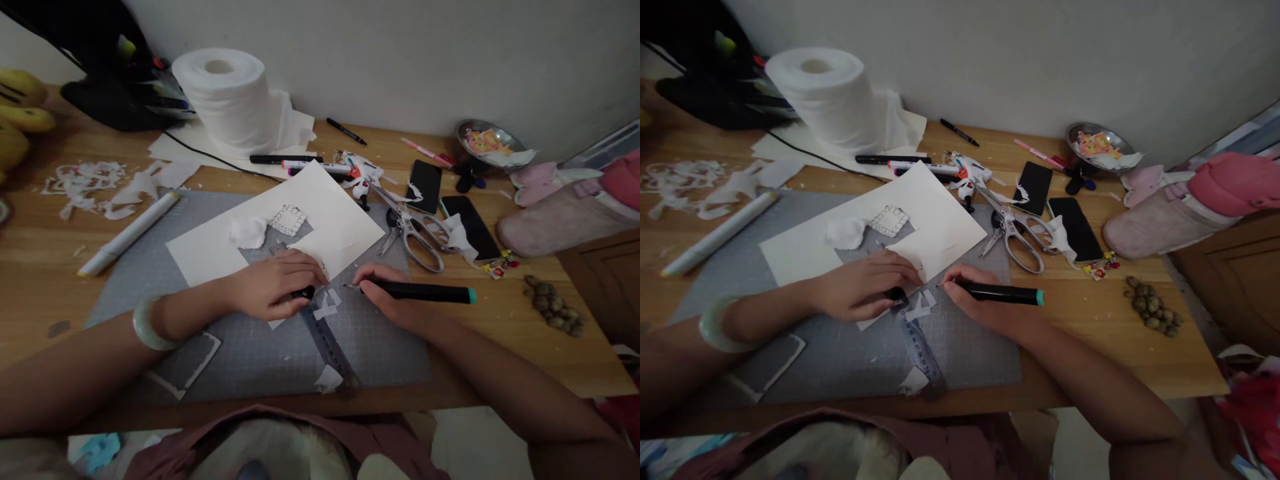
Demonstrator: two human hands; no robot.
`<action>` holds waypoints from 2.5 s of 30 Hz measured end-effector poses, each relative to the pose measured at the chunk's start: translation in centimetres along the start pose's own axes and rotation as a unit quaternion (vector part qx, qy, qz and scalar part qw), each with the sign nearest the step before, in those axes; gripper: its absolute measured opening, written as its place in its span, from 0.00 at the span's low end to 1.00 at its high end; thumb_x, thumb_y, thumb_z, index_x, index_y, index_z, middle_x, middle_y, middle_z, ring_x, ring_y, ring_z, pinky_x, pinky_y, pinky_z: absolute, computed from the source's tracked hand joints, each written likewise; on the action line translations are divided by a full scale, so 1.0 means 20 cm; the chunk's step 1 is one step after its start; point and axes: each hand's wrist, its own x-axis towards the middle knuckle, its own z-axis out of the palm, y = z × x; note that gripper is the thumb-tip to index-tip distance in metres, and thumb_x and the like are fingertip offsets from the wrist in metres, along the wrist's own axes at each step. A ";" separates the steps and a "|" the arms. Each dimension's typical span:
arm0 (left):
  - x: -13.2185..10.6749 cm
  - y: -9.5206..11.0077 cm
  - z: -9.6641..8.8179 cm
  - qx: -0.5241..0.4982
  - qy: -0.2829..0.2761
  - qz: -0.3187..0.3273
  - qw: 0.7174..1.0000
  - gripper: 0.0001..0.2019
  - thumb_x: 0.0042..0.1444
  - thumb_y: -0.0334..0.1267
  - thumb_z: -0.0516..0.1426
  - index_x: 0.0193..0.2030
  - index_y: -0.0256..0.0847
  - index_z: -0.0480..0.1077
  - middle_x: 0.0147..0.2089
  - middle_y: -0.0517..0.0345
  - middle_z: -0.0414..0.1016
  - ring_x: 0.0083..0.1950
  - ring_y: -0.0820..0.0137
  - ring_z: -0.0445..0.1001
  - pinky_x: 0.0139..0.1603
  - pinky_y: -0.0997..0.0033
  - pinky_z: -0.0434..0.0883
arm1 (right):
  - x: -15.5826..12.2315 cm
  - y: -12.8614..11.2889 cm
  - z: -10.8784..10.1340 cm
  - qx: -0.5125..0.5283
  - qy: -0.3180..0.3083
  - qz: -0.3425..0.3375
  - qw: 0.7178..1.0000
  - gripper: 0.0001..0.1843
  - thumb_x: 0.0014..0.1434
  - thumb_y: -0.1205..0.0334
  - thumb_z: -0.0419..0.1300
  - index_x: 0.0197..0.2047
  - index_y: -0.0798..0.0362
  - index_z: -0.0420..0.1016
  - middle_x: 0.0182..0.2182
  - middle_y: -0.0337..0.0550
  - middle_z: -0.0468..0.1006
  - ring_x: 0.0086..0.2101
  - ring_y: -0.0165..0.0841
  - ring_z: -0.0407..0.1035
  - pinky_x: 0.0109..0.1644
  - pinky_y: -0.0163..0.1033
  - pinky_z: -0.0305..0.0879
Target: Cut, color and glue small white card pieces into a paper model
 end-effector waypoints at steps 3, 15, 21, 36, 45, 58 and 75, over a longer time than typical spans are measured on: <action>0.00 0.00 0.00 0.018 0.032 0.026 0.999 0.11 0.61 0.40 0.48 0.44 0.39 0.67 0.47 0.45 0.76 0.52 0.61 0.70 0.55 0.60 0.65 | 0.00 0.02 0.01 0.036 0.013 0.019 0.999 0.04 0.58 0.60 0.56 0.36 0.49 0.66 0.31 0.36 0.72 0.31 0.28 0.66 0.34 0.33 0.62; 0.04 0.10 0.05 0.040 0.073 -0.006 0.997 0.09 0.58 0.38 0.50 0.39 0.40 0.69 0.43 0.48 0.78 0.48 0.62 0.73 0.53 0.62 0.66 | 0.00 0.04 0.03 0.129 -0.017 0.069 0.989 0.10 0.56 0.57 0.58 0.34 0.49 0.58 0.20 0.28 0.63 0.17 0.23 0.57 0.19 0.28 0.55; 0.03 0.10 0.05 0.026 0.061 -0.037 0.997 0.10 0.58 0.38 0.50 0.41 0.39 0.70 0.45 0.47 0.78 0.49 0.61 0.73 0.54 0.60 0.65 | -0.01 0.02 0.04 0.111 -0.002 0.082 0.990 0.12 0.55 0.55 0.59 0.30 0.50 0.58 0.17 0.28 0.64 0.15 0.23 0.57 0.17 0.29 0.55; 0.00 0.06 0.06 0.017 -0.029 -0.018 0.999 0.06 0.53 0.33 0.55 0.37 0.41 0.70 0.53 0.48 0.75 0.56 0.58 0.69 0.59 0.57 0.62 | 0.01 0.00 0.04 0.011 -0.034 0.055 0.998 0.12 0.55 0.55 0.59 0.28 0.50 0.60 0.19 0.31 0.64 0.18 0.24 0.57 0.20 0.30 0.53; 0.00 0.07 0.06 0.015 -0.034 -0.033 0.999 0.06 0.53 0.33 0.55 0.38 0.41 0.71 0.53 0.49 0.75 0.57 0.58 0.68 0.59 0.58 0.62 | 0.02 0.00 0.04 0.029 -0.046 0.075 0.996 0.12 0.54 0.57 0.59 0.27 0.50 0.59 0.17 0.29 0.64 0.16 0.23 0.58 0.17 0.28 0.54; 0.00 0.07 0.05 0.002 -0.032 -0.032 0.999 0.07 0.53 0.33 0.55 0.39 0.41 0.71 0.53 0.49 0.75 0.57 0.59 0.69 0.60 0.58 0.62 | 0.02 0.01 0.03 0.045 -0.069 0.089 0.993 0.13 0.56 0.53 0.59 0.29 0.50 0.60 0.17 0.30 0.65 0.16 0.24 0.60 0.17 0.28 0.56; 0.00 0.06 0.05 -0.013 -0.030 -0.041 0.999 0.06 0.53 0.32 0.55 0.38 0.41 0.71 0.52 0.49 0.76 0.57 0.60 0.69 0.60 0.60 0.62 | 0.03 0.00 0.02 0.041 -0.089 0.093 0.991 0.11 0.55 0.56 0.58 0.29 0.50 0.60 0.16 0.29 0.64 0.16 0.24 0.59 0.15 0.27 0.54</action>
